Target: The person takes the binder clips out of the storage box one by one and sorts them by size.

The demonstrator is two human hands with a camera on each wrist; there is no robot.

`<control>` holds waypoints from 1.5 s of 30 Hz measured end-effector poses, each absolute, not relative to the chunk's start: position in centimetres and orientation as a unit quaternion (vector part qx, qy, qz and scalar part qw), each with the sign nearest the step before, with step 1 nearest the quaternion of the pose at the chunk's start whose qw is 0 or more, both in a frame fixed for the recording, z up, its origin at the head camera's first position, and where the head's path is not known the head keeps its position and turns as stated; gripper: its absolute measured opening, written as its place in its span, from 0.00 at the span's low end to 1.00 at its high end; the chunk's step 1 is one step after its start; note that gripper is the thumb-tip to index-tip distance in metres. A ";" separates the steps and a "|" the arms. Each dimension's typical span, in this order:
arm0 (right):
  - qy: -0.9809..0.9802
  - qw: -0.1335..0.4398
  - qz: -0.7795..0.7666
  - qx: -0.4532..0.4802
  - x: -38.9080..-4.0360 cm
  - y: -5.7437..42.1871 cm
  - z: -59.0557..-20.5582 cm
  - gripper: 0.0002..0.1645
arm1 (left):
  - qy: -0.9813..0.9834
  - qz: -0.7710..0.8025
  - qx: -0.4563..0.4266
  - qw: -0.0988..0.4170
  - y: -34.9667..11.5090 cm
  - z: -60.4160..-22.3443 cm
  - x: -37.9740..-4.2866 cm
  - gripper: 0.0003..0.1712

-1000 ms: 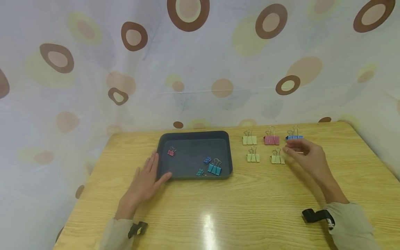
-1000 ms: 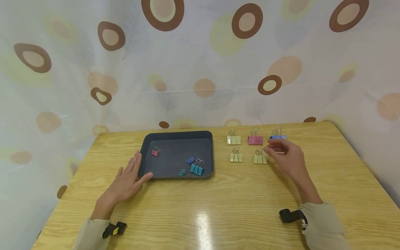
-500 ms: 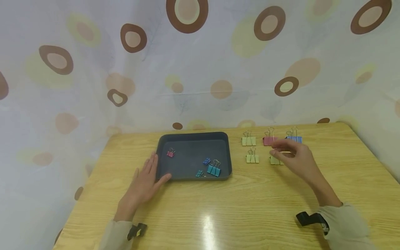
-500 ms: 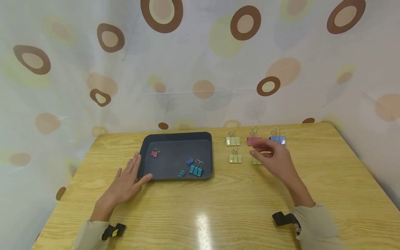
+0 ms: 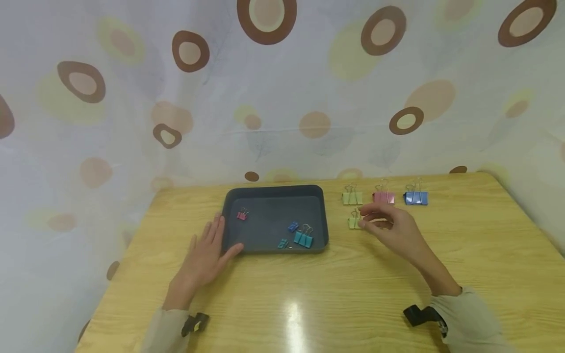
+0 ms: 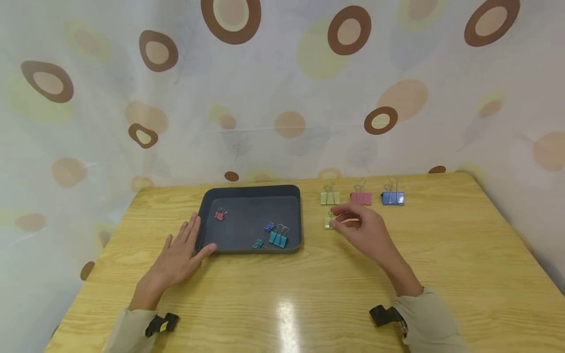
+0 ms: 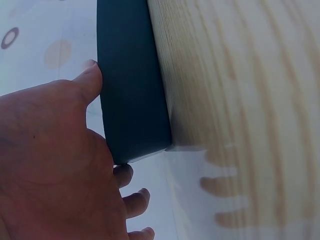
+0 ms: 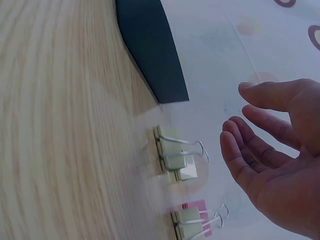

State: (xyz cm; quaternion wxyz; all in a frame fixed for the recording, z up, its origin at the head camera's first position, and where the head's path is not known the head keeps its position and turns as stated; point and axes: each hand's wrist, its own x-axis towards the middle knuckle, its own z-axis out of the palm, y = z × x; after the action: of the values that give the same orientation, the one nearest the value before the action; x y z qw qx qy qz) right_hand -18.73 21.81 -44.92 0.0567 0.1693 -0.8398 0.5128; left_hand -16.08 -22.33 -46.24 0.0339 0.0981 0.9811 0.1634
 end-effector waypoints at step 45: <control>-0.909 -0.004 0.303 0.286 -21.2 11.4 -46.8 0.21 | 0.984 0.148 0.090 0.043 -21.7 -46.3 -16.3 0.55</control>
State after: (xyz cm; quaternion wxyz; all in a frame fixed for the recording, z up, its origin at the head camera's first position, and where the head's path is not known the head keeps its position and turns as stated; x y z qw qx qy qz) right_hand -21.17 11.36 -46.78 -0.0037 0.2862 -0.9091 0.3027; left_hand -16.29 -21.69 -46.28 0.0435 0.0898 0.9839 0.1484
